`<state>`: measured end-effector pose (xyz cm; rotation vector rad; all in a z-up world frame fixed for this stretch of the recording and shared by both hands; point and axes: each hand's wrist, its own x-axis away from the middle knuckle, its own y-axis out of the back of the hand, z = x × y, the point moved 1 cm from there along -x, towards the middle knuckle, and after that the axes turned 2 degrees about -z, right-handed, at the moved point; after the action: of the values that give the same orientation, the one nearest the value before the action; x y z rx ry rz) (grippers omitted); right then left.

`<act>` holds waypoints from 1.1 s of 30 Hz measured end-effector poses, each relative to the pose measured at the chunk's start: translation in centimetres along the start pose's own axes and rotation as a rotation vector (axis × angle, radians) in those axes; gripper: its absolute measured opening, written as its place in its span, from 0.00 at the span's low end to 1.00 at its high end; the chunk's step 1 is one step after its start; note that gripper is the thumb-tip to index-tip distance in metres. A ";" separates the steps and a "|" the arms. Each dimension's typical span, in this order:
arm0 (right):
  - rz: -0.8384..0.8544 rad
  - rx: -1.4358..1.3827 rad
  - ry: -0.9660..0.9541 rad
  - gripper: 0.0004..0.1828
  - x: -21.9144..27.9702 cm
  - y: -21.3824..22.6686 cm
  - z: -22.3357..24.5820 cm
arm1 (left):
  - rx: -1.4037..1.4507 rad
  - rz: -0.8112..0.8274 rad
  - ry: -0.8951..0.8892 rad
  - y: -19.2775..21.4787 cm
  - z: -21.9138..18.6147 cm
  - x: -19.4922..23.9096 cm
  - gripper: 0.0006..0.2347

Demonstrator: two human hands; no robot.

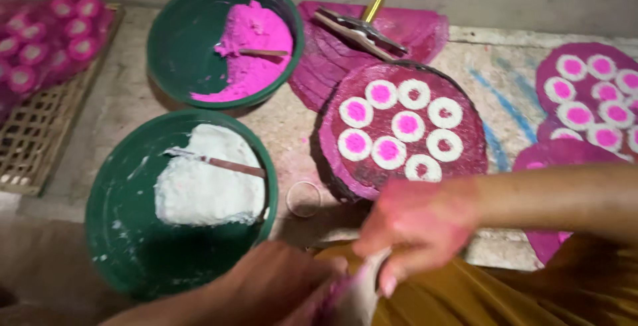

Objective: The person uses a wooden mold to scoop white dough, press it into a circular shape on a pink glittery surface, and then fills the center with pink dough. The finished pieces are arranged on trays.

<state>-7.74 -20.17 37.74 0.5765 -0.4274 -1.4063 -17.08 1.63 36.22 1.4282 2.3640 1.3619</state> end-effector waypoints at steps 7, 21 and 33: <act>0.045 -0.348 -0.006 0.24 -2.3 -2.9 -1.9 | 0.417 -0.329 0.115 -3.9 5.0 8.0 0.09; -0.718 1.786 0.442 0.12 -15.8 15.3 -7.3 | 1.595 -0.479 -0.824 -2.8 15.8 7.9 0.09; -0.501 0.824 -1.142 0.20 -22.2 13.0 -48.5 | 0.967 -1.784 0.010 4.4 48.6 -6.5 0.08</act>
<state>28.76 8.64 8.54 0.4799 -1.9385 -1.9455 11.86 29.22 7.45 -0.9086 2.6644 -0.2812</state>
